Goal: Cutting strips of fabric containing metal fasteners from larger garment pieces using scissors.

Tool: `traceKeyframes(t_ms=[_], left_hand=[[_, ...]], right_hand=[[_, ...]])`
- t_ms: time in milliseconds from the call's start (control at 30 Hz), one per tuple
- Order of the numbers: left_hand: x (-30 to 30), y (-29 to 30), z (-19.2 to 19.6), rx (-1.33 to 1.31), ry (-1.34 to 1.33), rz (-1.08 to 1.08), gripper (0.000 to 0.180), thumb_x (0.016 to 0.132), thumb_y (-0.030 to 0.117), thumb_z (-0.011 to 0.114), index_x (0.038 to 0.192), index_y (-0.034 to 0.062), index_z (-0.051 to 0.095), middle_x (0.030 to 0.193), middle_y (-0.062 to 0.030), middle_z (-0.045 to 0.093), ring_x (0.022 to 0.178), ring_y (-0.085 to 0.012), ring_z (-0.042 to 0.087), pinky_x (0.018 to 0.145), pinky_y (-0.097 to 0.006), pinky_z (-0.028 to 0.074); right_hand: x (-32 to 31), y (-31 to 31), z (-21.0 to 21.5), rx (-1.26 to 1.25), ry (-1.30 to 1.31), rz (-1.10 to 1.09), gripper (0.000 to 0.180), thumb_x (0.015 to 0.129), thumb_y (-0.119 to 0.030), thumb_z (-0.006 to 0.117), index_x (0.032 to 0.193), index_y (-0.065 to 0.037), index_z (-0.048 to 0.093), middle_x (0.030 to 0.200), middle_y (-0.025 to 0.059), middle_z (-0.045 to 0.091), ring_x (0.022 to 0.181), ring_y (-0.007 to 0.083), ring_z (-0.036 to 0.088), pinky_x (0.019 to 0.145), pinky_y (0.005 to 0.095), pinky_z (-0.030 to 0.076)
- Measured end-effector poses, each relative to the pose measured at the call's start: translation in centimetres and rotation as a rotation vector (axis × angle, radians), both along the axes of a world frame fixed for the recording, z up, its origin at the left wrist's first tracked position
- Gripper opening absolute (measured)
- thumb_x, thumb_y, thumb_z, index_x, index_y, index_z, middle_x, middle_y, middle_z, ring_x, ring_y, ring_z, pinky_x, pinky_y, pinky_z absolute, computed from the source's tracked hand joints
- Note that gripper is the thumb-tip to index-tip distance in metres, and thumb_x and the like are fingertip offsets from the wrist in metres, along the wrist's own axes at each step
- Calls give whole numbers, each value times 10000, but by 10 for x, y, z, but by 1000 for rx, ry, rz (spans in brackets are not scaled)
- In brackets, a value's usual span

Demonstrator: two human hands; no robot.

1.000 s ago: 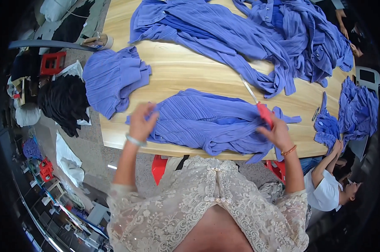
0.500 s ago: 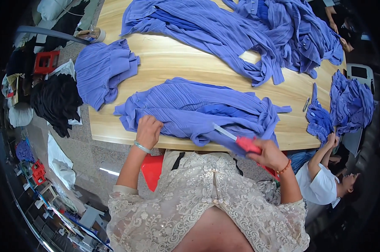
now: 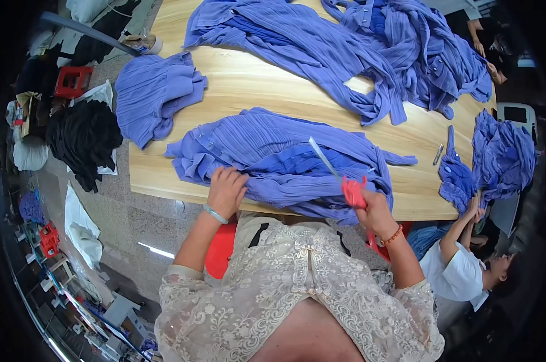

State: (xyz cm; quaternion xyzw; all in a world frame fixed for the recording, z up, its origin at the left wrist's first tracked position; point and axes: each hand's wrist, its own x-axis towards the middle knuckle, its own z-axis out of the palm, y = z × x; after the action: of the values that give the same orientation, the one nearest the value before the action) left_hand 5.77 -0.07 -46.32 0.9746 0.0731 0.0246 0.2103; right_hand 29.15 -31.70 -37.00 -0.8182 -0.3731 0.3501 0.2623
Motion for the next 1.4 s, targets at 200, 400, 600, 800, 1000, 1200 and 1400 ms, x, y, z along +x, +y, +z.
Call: traceKeyframes(t_ms=[200,400,600,800,1000,1200,1400], left_hand=[[-22,-4,-9,-96,116,-2,298,787,207,718,1059,103,652,1015,-90,601,1027,-292,555,968,-443,388],[-2,24,-21,-95,-206,361,434,801,53,678,1224,83,587,1247,-206,532,1127,-385,535,957,-432,432],[19,45,-9,93,-125,143,468,749,102,714,1202,102,600,1319,-185,501,1209,-371,479,987,-487,383],[55,1,15,-183,-130,-129,577,699,364,779,1181,99,604,1219,-135,549,1131,-326,514,962,-482,352],[99,-59,-3,-697,121,-302,516,737,317,768,1159,61,620,1196,-173,610,1080,-379,564,910,-461,444],[114,-94,1,-642,-65,-230,190,773,39,692,951,21,629,891,-145,580,868,-347,564,774,-420,460],[113,-93,43,-797,-196,-226,213,753,-5,672,963,30,656,887,-150,615,778,-348,622,675,-407,505]], right_hand=[[13,68,-32,176,-238,-158,173,835,-102,656,1000,-58,627,783,221,625,728,426,619,618,453,480],[25,114,-56,1,-280,-21,209,804,-165,694,903,-22,579,829,224,658,801,425,639,701,512,503],[24,91,-30,-191,-85,120,353,779,-333,761,868,-20,624,799,233,658,796,433,634,707,511,491],[5,84,-26,-175,15,74,278,829,-322,698,885,-53,659,806,217,667,795,419,642,699,516,495],[-19,85,-28,-31,119,92,176,766,-191,679,870,-52,647,801,213,658,796,430,638,702,527,498],[26,54,-38,51,-70,-274,207,760,-142,657,952,-67,640,857,209,666,833,421,639,710,503,508],[12,38,-13,184,320,-11,294,741,-58,580,1033,-19,587,968,251,637,939,437,611,771,478,489]])
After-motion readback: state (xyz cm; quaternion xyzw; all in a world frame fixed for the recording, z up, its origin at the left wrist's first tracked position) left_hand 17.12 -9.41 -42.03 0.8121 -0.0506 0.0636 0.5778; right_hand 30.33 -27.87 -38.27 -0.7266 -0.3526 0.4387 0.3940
